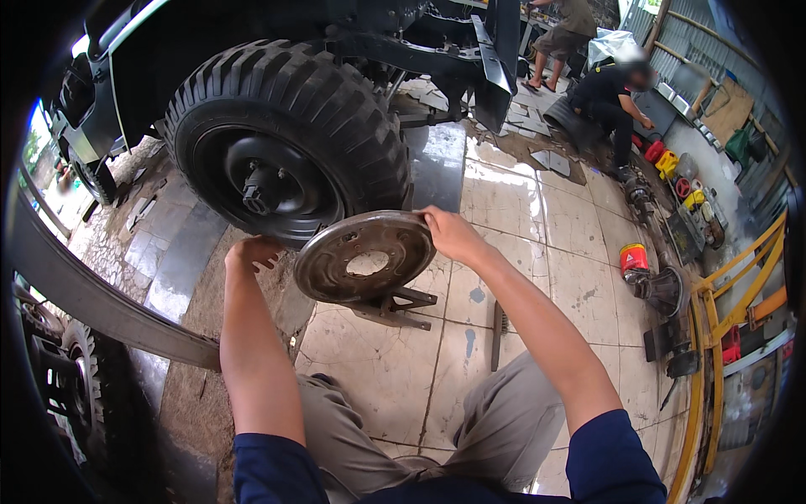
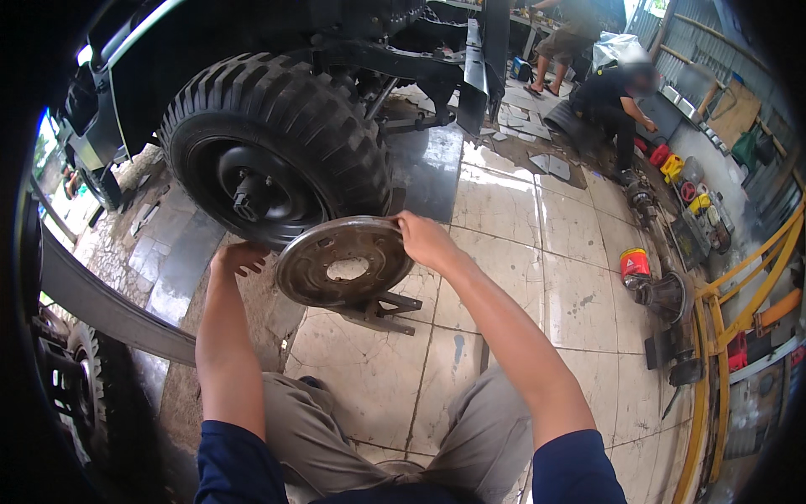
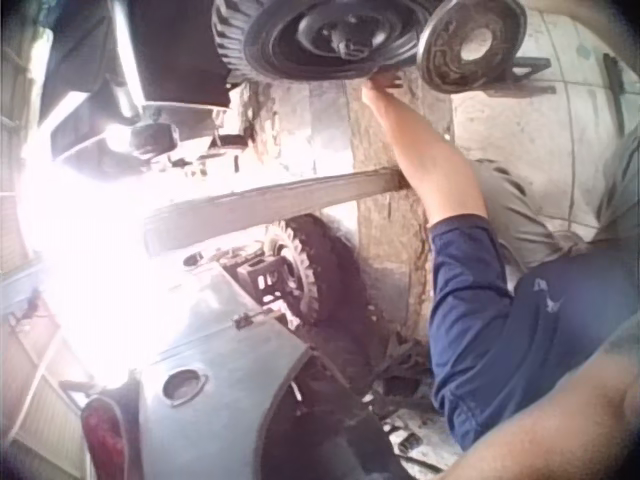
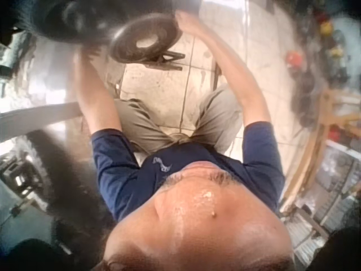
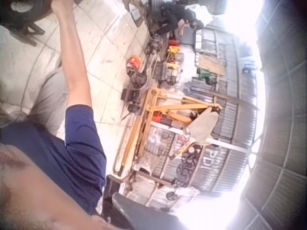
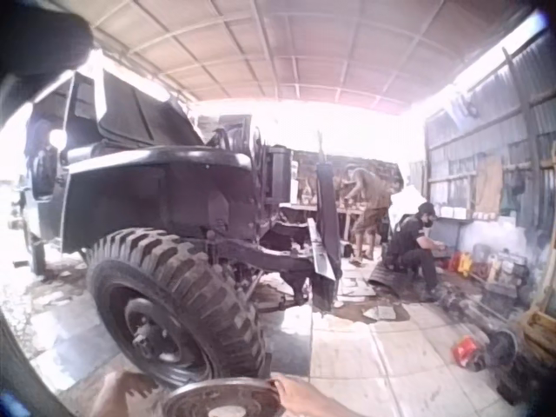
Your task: The person sits on the floor and scrubs a brake drum with a sanding block, rotating it to clean different areas. The person repeatedly rubs the drum's surface and edges while holding it steady with the other hand.
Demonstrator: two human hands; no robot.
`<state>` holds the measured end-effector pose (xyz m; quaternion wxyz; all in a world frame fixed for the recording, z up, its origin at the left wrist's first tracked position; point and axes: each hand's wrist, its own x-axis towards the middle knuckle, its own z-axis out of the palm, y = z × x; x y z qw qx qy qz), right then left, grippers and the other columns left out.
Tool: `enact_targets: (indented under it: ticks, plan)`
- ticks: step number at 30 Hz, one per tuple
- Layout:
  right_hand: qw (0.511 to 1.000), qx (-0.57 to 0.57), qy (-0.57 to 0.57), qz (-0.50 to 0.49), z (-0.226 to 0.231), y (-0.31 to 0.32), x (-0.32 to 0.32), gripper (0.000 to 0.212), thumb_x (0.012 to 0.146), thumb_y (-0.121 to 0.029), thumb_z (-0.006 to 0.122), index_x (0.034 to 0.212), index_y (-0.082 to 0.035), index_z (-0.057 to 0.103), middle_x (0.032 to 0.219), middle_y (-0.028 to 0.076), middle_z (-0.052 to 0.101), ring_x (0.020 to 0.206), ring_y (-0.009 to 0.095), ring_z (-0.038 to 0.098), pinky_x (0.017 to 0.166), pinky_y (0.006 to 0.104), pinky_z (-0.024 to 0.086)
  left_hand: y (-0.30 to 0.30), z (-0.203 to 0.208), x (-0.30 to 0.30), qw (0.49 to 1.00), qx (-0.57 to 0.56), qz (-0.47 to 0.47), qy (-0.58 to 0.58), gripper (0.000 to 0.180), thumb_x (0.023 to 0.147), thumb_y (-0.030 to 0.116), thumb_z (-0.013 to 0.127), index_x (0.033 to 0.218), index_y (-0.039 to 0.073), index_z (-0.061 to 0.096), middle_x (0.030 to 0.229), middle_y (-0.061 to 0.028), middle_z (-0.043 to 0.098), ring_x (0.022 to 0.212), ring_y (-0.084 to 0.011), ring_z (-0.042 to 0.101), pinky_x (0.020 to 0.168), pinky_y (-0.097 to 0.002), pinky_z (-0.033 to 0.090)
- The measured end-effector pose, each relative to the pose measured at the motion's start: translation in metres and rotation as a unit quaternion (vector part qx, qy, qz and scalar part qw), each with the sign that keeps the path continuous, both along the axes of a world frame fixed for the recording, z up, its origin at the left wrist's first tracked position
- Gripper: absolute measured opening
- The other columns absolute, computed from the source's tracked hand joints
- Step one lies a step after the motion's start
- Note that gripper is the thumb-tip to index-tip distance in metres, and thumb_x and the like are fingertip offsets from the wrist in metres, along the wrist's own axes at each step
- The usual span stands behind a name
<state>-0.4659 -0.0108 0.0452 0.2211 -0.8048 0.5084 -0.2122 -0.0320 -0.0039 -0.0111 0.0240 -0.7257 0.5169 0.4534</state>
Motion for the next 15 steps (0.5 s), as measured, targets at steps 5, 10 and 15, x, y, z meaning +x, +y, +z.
enact_targets:
  ticks: [5,10,15]
  plan:
    - [0.998,-0.044,-0.038,0.022,0.013,0.015,0.013,0.030,0.105,-0.021,0.039,0.118,-0.003,0.059,0.116,0.024,0.065,0.108,0.043,0.061,0.090,0.0498,0.048,0.009,0.013,-0.007,1.000,0.007,-0.012,-0.018,0.069,0.097,0.059,0.045,0.150,0.015,0.037,0.146,-0.0118,0.052,0.125,-0.0266,0.059,0.102,-0.0474,0.047]
    - [0.999,-0.038,-0.005,0.004,0.003,0.010,0.005,0.031,0.104,-0.021,0.038,0.119,-0.004,0.060,0.112,0.024,0.067,0.106,0.042,0.062,0.090,0.0504,0.048,0.005,0.009,-0.012,1.000,0.005,0.001,-0.015,0.068,0.098,0.058,0.043,0.150,0.016,0.038,0.148,-0.0126,0.050,0.128,-0.0285,0.057,0.103,-0.0492,0.046]
    - [0.999,-0.032,0.026,-0.011,-0.008,-0.002,-0.006,0.031,0.105,-0.021,0.038,0.120,-0.004,0.059,0.104,0.026,0.068,0.102,0.044,0.063,0.088,0.0513,0.049,-0.007,-0.001,-0.002,1.000,0.007,-0.022,-0.011,0.068,0.098,0.059,0.041,0.152,0.019,0.035,0.149,-0.0126,0.048,0.128,-0.0292,0.056,0.104,-0.0513,0.045]
